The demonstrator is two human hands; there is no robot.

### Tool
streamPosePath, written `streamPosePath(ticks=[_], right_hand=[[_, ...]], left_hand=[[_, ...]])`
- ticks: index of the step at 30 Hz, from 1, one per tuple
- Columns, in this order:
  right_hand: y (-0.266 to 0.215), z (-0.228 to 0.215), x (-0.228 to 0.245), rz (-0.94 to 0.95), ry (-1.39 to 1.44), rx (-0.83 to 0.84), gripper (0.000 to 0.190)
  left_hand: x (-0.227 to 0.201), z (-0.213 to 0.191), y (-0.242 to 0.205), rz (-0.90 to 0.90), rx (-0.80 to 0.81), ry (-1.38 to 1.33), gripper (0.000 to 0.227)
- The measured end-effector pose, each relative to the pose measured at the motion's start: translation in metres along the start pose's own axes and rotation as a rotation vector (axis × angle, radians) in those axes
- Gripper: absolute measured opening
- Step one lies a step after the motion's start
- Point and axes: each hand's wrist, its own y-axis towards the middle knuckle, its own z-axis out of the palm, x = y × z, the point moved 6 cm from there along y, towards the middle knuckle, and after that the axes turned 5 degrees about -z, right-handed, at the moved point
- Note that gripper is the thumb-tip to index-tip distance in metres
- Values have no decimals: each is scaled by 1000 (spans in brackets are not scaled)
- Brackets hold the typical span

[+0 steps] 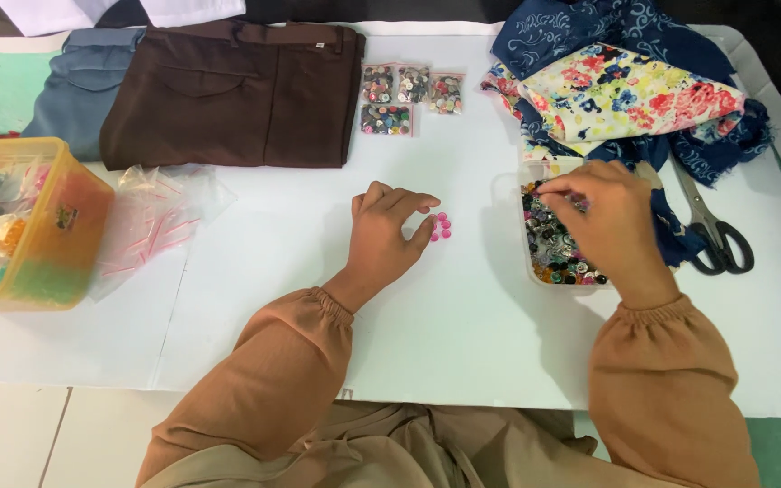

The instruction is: Sorting small colorful buttons and placing them into plastic bags

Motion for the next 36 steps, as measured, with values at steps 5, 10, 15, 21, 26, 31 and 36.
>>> streamPosePath(ticks=[5,10,15,21,26,31,36], right_hand=[[-35,-27,-61,164,-149,103,8],[-55,-20,-89,215,-228,238,9],[-74,2,-105,281,-363,469,7],[-65,5,-69,403,-521,678,19],[-66,4,-66,373,-543,661,18],[-70,6,-73,356,-510,596,24],[-67,6,-71,338,-500,607,17]], left_hand=[[-21,20,5,159,-26,55,20],[-58,54,16,200,74,12,18],[-96,102,24,199,233,-34,14],[-117,168,22,90,494,204,23],[-115,191,24,110,490,359,7],[-114,194,26,87,523,352,6],[-103,198,28,73,510,319,13]])
